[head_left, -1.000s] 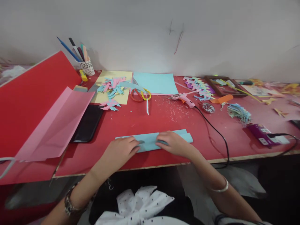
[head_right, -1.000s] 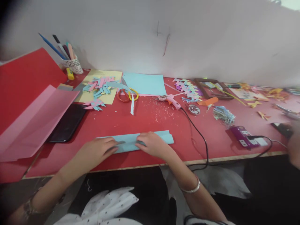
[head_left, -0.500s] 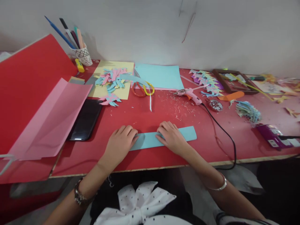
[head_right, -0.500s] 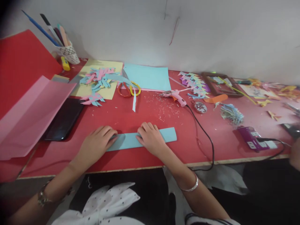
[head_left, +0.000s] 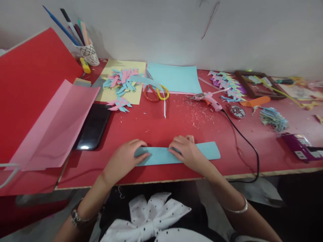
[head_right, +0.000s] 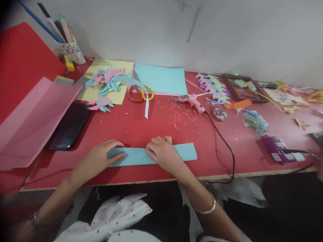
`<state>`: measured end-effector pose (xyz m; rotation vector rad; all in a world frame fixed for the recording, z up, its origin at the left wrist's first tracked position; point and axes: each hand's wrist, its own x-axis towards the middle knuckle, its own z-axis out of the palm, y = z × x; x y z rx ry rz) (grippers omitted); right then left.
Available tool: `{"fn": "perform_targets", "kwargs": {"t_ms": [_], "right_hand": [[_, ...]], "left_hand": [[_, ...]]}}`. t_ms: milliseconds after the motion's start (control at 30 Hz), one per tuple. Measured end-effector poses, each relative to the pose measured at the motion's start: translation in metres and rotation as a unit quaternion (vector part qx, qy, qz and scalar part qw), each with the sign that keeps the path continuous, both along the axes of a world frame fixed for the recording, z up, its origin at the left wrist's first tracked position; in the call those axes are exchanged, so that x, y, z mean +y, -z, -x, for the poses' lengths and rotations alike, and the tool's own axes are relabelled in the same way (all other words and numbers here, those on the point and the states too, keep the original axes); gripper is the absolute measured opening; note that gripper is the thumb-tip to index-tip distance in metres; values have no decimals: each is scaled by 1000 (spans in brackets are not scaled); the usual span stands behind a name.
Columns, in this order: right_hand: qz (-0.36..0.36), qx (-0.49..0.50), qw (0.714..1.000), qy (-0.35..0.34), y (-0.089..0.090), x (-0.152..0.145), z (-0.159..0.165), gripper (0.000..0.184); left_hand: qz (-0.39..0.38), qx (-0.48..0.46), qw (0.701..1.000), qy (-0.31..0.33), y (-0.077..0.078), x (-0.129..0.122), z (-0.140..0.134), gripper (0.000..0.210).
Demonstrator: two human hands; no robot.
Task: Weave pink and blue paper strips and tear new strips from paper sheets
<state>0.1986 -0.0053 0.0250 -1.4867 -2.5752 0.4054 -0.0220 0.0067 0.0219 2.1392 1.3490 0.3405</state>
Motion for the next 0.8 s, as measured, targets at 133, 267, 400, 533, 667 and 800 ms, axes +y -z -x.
{"fn": "perform_targets", "kwargs": {"t_ms": [133, 267, 400, 533, 667, 800], "right_hand": [[-24, 18, 999, 26, -6, 3, -11, 25], [-33, 27, 998, 36, -13, 5, -10, 22], [-33, 49, 998, 34, -17, 7, 9, 19], [-17, 77, 997, 24, -20, 10, 31, 23], [4, 103, 995, 15, -23, 13, 41, 27], [11, 131, 991, 17, -27, 12, 43, 30]], "left_hand": [[77, -110, 988, -72, -4, 2, 15, 26], [95, -157, 976, -115, -6, -1, 12, 31], [93, -183, 968, -142, -7, -6, -1, 33], [65, -202, 965, -153, -12, -8, -9, 32], [61, -219, 962, -153, -17, -8, -11, 33], [76, -229, 959, -150, -18, -9, -10, 34]]}}
